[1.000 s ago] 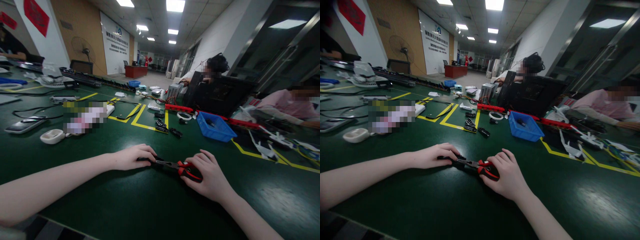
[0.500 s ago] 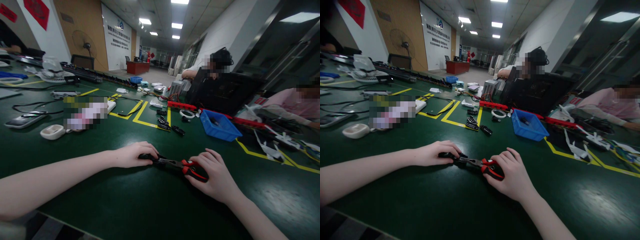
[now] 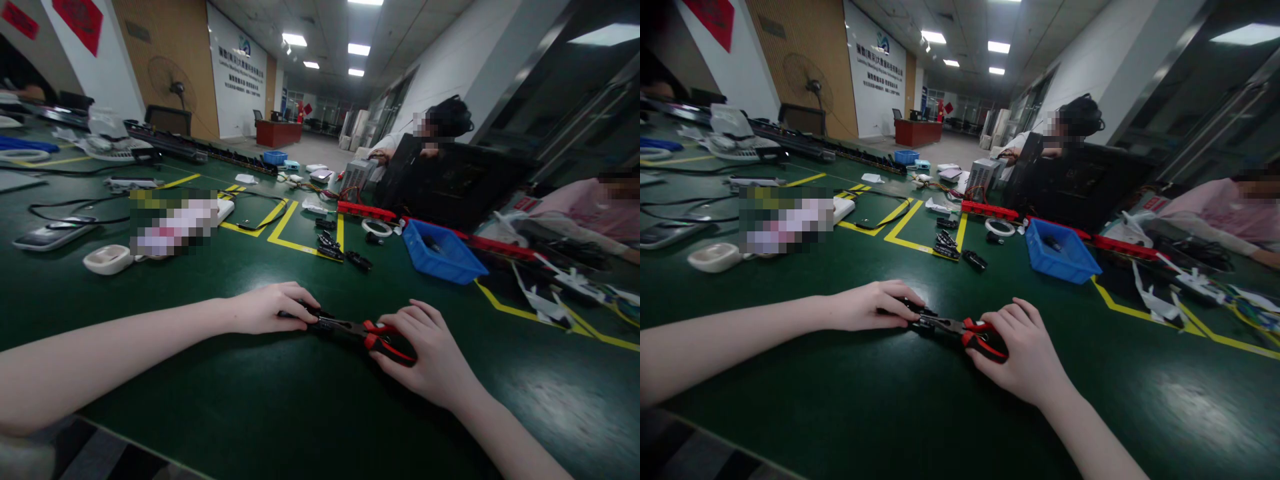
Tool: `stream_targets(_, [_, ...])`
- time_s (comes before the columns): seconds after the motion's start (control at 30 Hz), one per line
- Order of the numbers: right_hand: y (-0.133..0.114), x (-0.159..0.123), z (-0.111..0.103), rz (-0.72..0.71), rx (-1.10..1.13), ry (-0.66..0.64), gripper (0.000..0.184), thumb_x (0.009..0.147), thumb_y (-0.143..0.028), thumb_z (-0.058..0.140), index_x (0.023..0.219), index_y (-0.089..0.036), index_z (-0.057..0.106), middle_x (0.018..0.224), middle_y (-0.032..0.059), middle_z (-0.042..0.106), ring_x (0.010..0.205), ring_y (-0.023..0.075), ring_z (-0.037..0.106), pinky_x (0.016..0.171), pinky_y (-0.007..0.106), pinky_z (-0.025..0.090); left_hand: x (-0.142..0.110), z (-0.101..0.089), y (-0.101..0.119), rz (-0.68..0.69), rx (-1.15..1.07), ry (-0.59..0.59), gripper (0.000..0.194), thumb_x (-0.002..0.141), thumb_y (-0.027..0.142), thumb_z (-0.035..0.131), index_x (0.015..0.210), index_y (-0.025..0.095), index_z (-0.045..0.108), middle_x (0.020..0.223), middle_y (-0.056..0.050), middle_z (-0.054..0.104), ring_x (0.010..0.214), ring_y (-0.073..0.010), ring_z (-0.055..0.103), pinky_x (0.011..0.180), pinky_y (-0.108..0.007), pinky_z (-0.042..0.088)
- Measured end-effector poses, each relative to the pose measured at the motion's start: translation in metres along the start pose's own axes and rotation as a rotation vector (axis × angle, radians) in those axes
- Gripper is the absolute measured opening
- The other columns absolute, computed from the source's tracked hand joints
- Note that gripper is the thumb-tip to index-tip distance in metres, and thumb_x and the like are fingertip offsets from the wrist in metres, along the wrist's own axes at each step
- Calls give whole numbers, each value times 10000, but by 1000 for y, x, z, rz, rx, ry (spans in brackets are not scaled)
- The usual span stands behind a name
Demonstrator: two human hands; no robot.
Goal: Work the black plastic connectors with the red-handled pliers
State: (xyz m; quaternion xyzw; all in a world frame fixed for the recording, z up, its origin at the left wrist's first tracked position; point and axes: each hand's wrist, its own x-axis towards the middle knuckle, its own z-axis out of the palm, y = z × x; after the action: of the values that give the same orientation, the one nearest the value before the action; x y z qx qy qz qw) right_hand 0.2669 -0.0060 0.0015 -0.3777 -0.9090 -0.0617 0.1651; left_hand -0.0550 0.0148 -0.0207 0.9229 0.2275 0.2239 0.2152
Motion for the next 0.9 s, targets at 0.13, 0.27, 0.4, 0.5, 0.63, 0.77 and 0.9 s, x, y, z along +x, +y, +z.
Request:
stream_targets(0.13, [-1,-1,1,-1,10,5,323,778,-420,667,1026,-228,591,950,56,707,862,243,645,999,551,369,0,1,0,-18,-14,-2,278,916,185,604,1191,193,647,1262,-102,611,1137,-223,578,978,-374,479])
stream_targets(0.27, [-1,-2,3,8,17,1,340,788,-424,656,1046,-213,585,991,68,718,887,252,661,968,534,392,1,1,0,-6,-7,-9,296,919,186,600,1212,200,640,1258,-105,604,1132,-225,578,980,-373,476])
stream_targets(0.4, [-1,-2,3,9,14,-1,356,785,-434,657,1053,-207,596,998,71,719,889,254,662,925,505,424,1,1,0,-4,-12,-13,293,918,183,599,1206,196,645,1253,-110,601,1126,-229,579,987,-382,472])
stream_targets(0.5, [-2,-1,2,6,13,4,348,785,-429,655,1046,-207,597,986,71,719,874,249,658,902,489,435,1,1,1,-3,-27,3,282,915,181,601,1192,200,653,1237,-112,608,1108,-227,588,979,-381,477])
stream_targets(0.63, [-4,0,1,8,17,-7,344,787,-434,652,1045,-213,596,986,73,720,868,244,654,887,478,441,1,1,1,-3,-28,-1,272,918,182,597,1183,200,657,1236,-110,609,1114,-228,584,978,-377,475])
stream_targets(0.77, [-6,1,0,15,15,-8,337,781,-435,655,1036,-219,604,982,65,721,869,240,655,888,472,442,1,0,1,1,-22,-10,271,923,186,591,1187,208,653,1238,-109,604,1117,-228,578,979,-377,467])
stream_targets(0.9, [-8,1,-1,38,17,-42,320,797,-432,636,1031,-215,614,957,65,716,821,223,651,822,432,471,2,0,0,-9,-20,-18,261,914,189,604,1170,200,654,1225,-105,601,1114,-223,575,971,-362,468])
